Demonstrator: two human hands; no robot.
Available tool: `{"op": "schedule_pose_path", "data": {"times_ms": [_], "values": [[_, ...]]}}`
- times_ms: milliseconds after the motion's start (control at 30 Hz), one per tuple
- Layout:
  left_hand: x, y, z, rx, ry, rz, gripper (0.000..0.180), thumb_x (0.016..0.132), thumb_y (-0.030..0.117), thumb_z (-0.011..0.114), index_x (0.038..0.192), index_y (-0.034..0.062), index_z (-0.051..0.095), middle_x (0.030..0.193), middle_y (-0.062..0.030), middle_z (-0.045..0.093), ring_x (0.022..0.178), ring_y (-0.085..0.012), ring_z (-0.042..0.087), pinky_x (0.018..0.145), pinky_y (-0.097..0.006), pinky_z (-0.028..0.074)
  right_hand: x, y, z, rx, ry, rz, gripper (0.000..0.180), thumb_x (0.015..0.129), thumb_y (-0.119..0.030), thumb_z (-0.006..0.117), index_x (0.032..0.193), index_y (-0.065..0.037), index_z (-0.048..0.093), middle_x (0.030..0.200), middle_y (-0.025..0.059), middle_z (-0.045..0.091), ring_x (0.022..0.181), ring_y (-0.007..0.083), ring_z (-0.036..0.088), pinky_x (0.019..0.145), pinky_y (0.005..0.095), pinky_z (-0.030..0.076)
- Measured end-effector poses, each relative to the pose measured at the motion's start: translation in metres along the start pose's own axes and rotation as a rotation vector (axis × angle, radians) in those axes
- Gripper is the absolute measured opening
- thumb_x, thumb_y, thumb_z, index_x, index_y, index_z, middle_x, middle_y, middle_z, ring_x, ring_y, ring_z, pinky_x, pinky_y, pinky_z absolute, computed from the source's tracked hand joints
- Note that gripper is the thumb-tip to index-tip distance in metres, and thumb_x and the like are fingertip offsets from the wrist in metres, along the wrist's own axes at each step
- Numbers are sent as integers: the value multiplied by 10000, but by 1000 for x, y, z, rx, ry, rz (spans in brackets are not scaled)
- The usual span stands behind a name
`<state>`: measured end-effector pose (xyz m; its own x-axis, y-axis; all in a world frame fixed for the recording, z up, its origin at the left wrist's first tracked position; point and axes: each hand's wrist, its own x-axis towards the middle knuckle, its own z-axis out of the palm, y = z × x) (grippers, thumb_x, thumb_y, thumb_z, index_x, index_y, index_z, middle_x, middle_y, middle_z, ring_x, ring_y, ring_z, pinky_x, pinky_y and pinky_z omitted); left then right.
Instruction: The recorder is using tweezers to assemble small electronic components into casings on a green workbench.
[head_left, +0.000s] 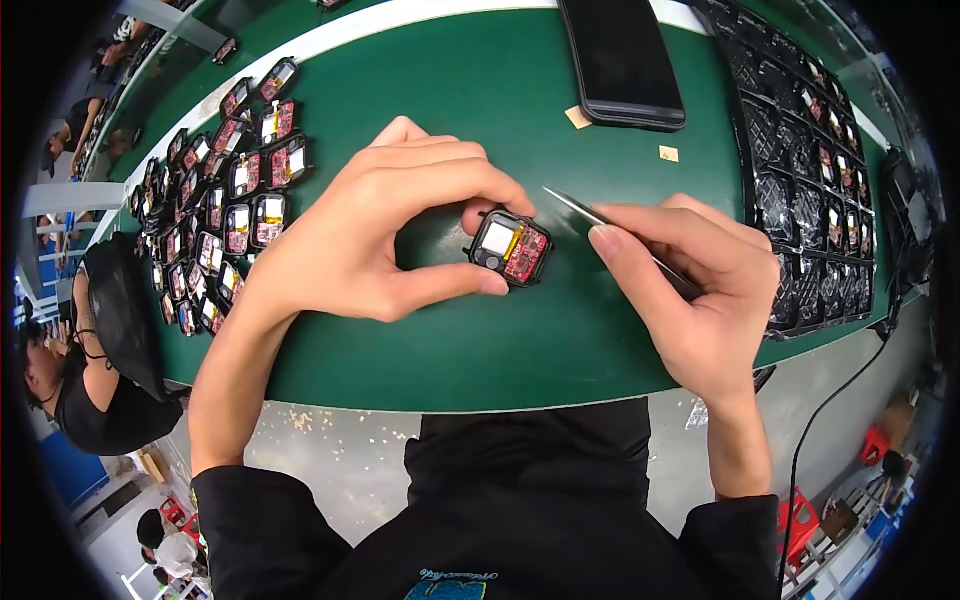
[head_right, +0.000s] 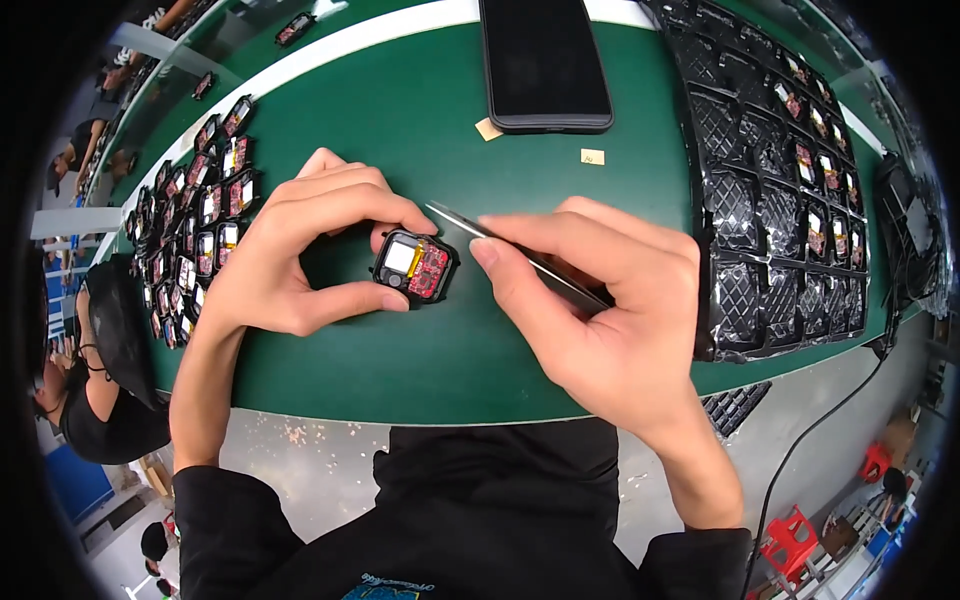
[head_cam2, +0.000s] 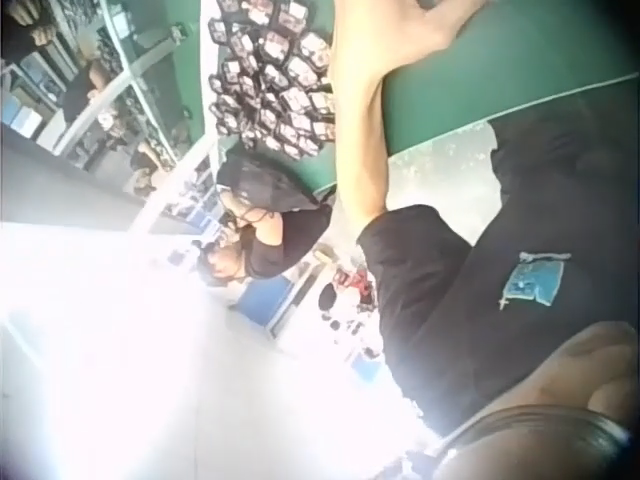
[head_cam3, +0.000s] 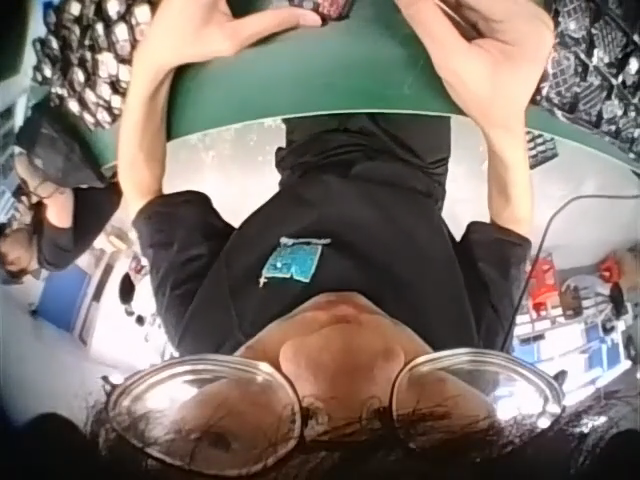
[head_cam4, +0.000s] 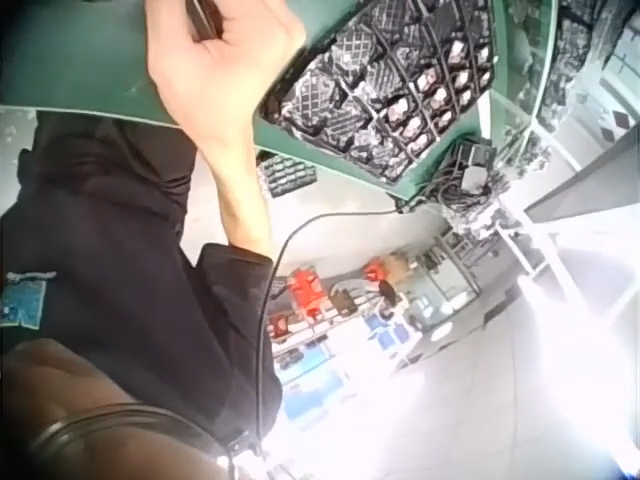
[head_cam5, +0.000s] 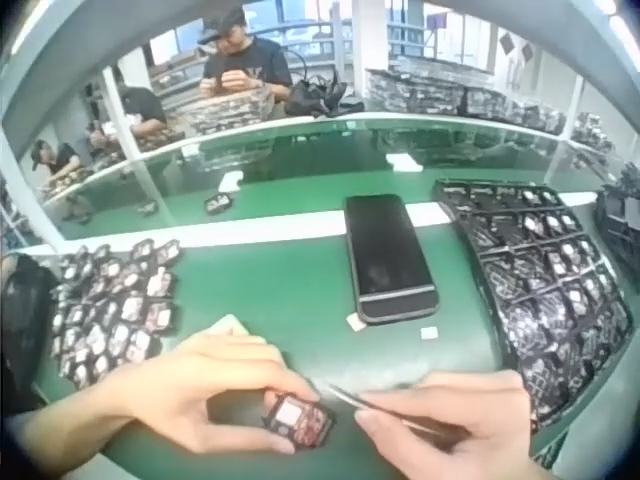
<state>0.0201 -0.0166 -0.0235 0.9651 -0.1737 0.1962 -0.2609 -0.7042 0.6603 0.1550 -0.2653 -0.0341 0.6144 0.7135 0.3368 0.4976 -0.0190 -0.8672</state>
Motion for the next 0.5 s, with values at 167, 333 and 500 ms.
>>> {"op": "schedule_pose_path", "data": {"times_ms": [167,333,500], "values": [[-1,2,-4,19,-4,8,612,705,159,979,1277,77,777,931,-2,682,871,-180,621,890,-340,391,1,-7,7,69,-34,78,126,1003,5,770,1128,16,769,829,54,680,644,68,577,556,246,402],[0,12,-7,-98,14,-110,740,701,33,831,1427,125,724,1032,15,708,897,-166,489,877,-326,425,1,-16,13,-206,-176,-111,464,887,-195,911,1284,-50,718,922,100,668,716,274,707,617,389,537],[1,16,-11,-120,-48,-139,701,751,25,760,1443,115,696,1041,24,723,825,-151,472,925,-339,377,-3,-16,22,-295,-156,-141,433,826,-198,917,1181,-47,722,937,81,669,769,309,747,623,449,564]]}}
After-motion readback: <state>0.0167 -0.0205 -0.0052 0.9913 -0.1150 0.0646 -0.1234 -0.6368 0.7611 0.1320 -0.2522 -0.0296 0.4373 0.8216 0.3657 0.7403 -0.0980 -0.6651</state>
